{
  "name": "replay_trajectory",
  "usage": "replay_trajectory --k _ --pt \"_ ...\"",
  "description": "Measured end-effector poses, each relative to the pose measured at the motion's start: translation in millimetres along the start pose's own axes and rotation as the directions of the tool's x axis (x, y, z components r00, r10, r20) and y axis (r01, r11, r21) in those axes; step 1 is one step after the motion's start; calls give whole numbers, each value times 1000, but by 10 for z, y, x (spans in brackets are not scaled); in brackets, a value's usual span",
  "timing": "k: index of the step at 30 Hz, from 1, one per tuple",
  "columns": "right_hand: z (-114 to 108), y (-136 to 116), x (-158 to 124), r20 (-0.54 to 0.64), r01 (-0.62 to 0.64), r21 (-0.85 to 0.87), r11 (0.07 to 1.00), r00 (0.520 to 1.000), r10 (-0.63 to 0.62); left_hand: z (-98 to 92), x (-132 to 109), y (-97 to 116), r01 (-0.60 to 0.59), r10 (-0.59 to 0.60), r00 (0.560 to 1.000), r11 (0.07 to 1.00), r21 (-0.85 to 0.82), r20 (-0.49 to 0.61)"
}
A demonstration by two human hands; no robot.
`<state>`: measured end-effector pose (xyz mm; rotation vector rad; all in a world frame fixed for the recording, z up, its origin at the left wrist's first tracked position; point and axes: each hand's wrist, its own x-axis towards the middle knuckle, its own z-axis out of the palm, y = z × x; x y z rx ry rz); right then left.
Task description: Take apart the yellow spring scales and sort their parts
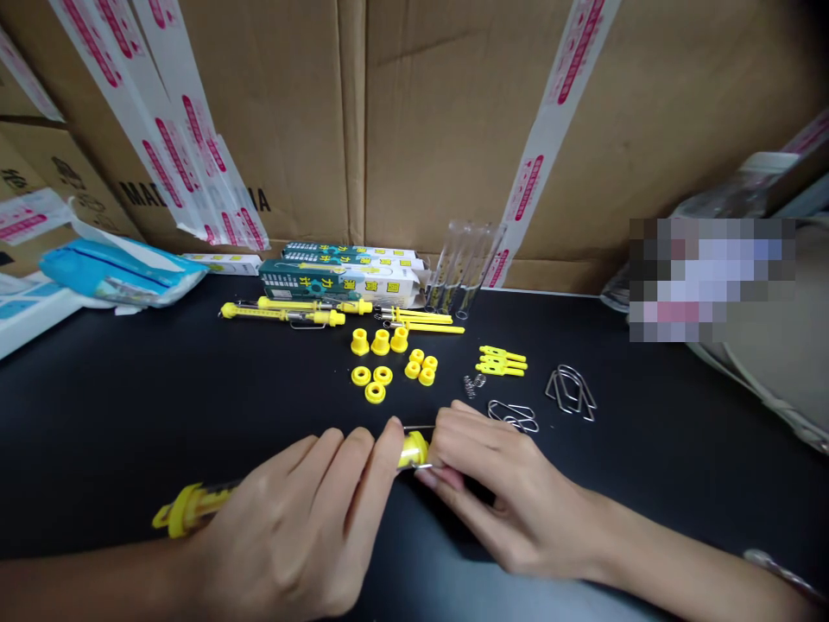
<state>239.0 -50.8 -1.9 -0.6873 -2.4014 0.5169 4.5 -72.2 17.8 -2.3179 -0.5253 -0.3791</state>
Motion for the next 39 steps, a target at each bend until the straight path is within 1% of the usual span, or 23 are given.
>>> replay_trajectory --k 3,9,13,17,21,27,31,35,38,39 --pt "-4 -3 5 -13 6 49 999 1000 -5 5 -14 -5 -25 25 1000 1000 0 2" --pt "7 1 -4 -58 4 106 994 998 2 -12 36 -62 -85 85 995 996 13 -57" --pt "10 5 -18 -62 27 79 996 998 -22 -27 67 -70 -73 72 994 997 -3 -85" --pt "10 1 -41 -76 80 34 996 994 -77 -33 71 -29 -65 63 995 998 -18 -78" --pt "12 -7 -67 -89 96 9 995 992 -95 -33 77 -16 -43 41 995 999 -19 -95" --pt "30 19 -79 -100 160 39 986 983 -155 -41 63 -31 -56 54 995 998 -30 -84" --pt "19 23 -67 -56 131 80 988 990 -126 -22 54 11 -31 26 995 998 -50 -94" --pt "9 9 -49 -40 90 109 990 996 -86 -5 61 31 -3 -4 997 996 -85 -83" --pt "25 4 -44 -65 93 95 991 994 -87 -16 78 1 -28 23 997 997 -73 -73" --pt "32 4 -45 -79 99 90 991 993 -92 -22 84 -10 -30 24 996 997 -64 -89"
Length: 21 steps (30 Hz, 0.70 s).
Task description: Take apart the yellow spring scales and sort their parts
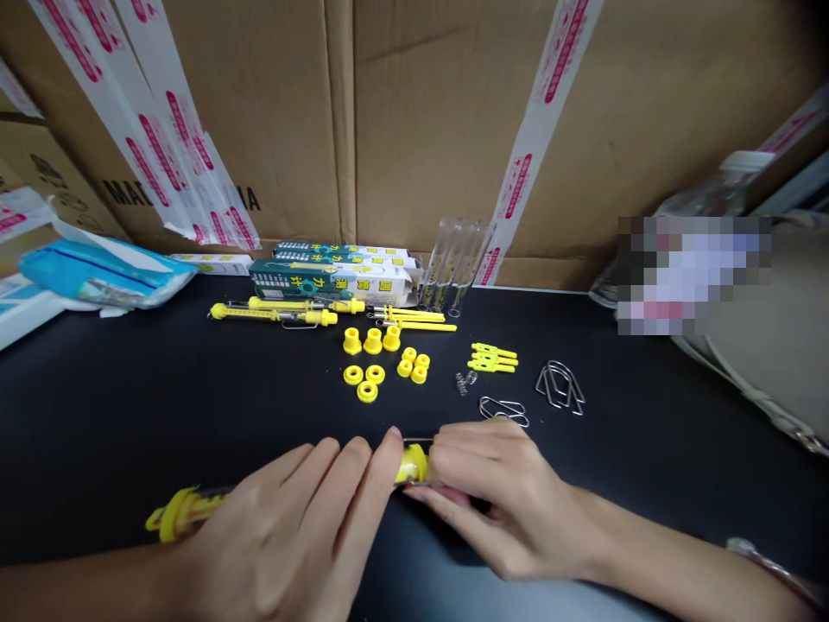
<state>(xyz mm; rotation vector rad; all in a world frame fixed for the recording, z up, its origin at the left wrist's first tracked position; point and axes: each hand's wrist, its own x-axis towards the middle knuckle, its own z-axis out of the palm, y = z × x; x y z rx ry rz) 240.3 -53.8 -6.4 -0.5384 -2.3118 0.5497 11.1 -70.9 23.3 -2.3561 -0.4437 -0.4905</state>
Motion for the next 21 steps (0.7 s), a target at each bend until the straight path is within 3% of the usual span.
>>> replay_trajectory --k 10,21 --pt "27 4 -47 -44 43 -81 996 998 -46 31 55 61 86 -85 996 994 -65 18" --pt "26 22 -52 -49 77 -132 988 995 -84 -1 54 23 31 -31 1000 999 -45 -4"
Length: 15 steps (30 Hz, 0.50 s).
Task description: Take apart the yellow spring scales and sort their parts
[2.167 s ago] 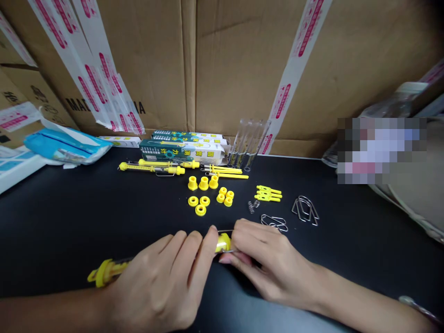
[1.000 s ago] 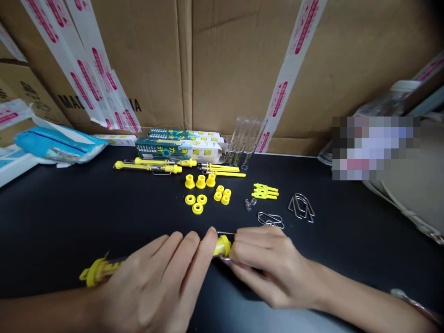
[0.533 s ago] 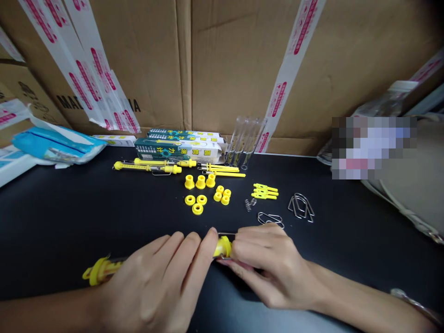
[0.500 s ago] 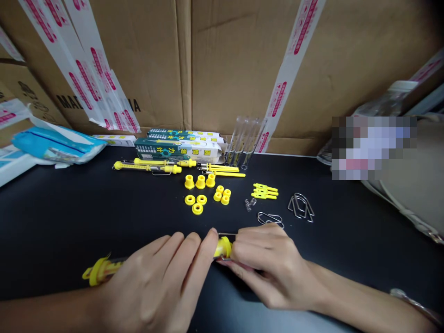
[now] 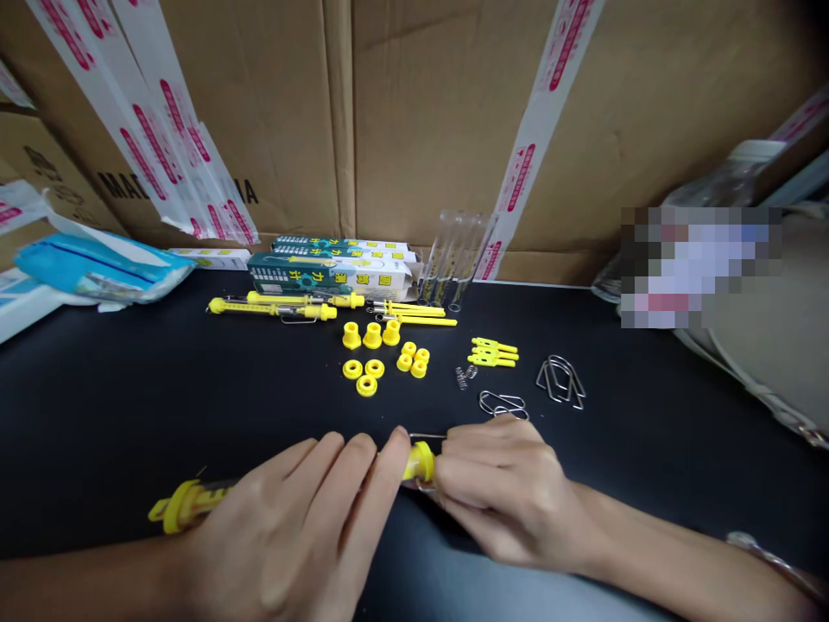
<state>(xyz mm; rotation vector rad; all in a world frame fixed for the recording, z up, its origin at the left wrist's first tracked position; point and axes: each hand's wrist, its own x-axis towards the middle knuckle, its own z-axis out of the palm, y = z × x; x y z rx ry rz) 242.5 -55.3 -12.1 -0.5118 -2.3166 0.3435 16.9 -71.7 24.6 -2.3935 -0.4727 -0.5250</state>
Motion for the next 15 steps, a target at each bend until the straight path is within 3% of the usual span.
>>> replay_trajectory --k 4,9,15 --pt "-4 3 -14 6 7 -22 1000 1000 -7 31 -55 67 6 -6 1000 1000 1 14" --pt "3 -7 -20 5 15 -35 999 1000 -15 73 -120 158 85 -81 995 995 58 -57" --pt "18 -14 -5 -14 12 -35 999 1000 -12 -5 -46 72 -3 2 1000 998 62 23"
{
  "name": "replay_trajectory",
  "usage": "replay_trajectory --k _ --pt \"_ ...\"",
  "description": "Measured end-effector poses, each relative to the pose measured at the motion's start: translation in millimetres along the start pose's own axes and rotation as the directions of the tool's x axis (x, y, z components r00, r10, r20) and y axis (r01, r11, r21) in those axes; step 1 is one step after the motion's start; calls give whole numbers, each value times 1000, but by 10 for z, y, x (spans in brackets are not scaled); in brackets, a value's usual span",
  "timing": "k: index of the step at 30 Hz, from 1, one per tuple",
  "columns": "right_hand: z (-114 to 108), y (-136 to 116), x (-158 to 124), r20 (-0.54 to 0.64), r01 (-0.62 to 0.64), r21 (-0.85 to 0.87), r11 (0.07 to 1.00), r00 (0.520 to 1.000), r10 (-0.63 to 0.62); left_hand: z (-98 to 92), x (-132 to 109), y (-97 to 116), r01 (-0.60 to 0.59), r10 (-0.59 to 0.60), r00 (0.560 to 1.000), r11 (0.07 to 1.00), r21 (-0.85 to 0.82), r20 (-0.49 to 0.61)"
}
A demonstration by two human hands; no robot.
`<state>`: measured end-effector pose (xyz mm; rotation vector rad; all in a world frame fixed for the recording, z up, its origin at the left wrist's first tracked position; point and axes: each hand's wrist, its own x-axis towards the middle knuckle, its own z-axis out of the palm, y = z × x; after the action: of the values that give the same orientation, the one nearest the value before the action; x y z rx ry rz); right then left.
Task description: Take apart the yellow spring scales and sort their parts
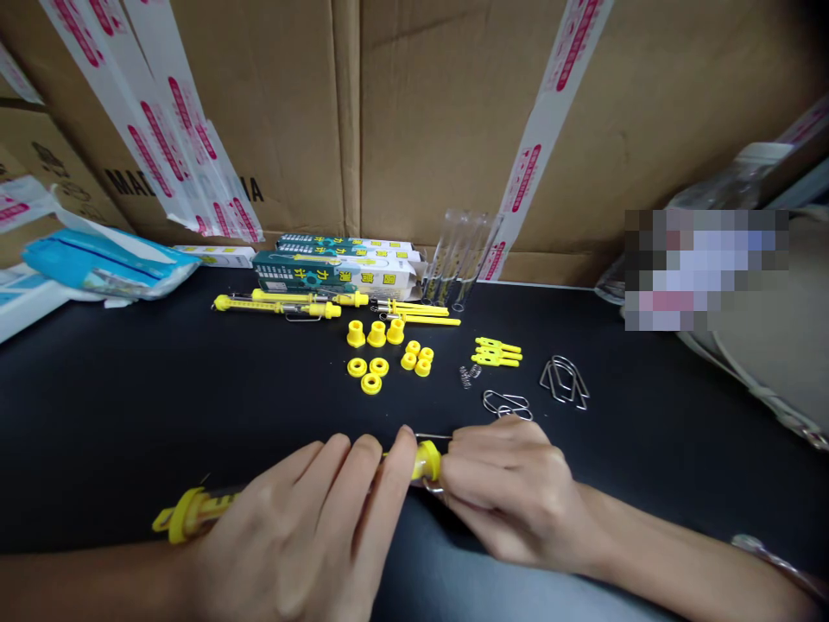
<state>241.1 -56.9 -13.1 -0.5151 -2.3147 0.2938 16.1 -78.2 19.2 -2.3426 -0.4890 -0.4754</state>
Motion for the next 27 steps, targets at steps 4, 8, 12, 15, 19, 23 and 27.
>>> replay_trajectory --k 4,8,12,15,19,23,27 --pt "-6 3 0 0 -1 7 1000 1000 1 -27 20 -27 -17 17 1000 1000 -1 3" --pt "-8 4 -4 2 1 6 1000 1000 -1 -14 29 11 10 -11 1000 1000 -15 -8" --pt "-7 5 3 1 -2 11 1000 1000 2 -3 52 42 32 -32 999 999 -35 10" --pt "-8 5 13 -3 -4 26 1000 1000 5 5 60 48 91 -88 996 992 -84 34" --pt "-7 1 14 -3 -14 30 999 1000 14 20 44 63 148 -138 987 981 -129 80" --pt "-3 5 1 5 2 11 1000 1000 -2 41 -5 126 154 -148 987 983 -105 65" --pt "-1 6 2 2 -2 6 1000 1000 2 58 -31 188 151 -151 988 988 -9 -21"
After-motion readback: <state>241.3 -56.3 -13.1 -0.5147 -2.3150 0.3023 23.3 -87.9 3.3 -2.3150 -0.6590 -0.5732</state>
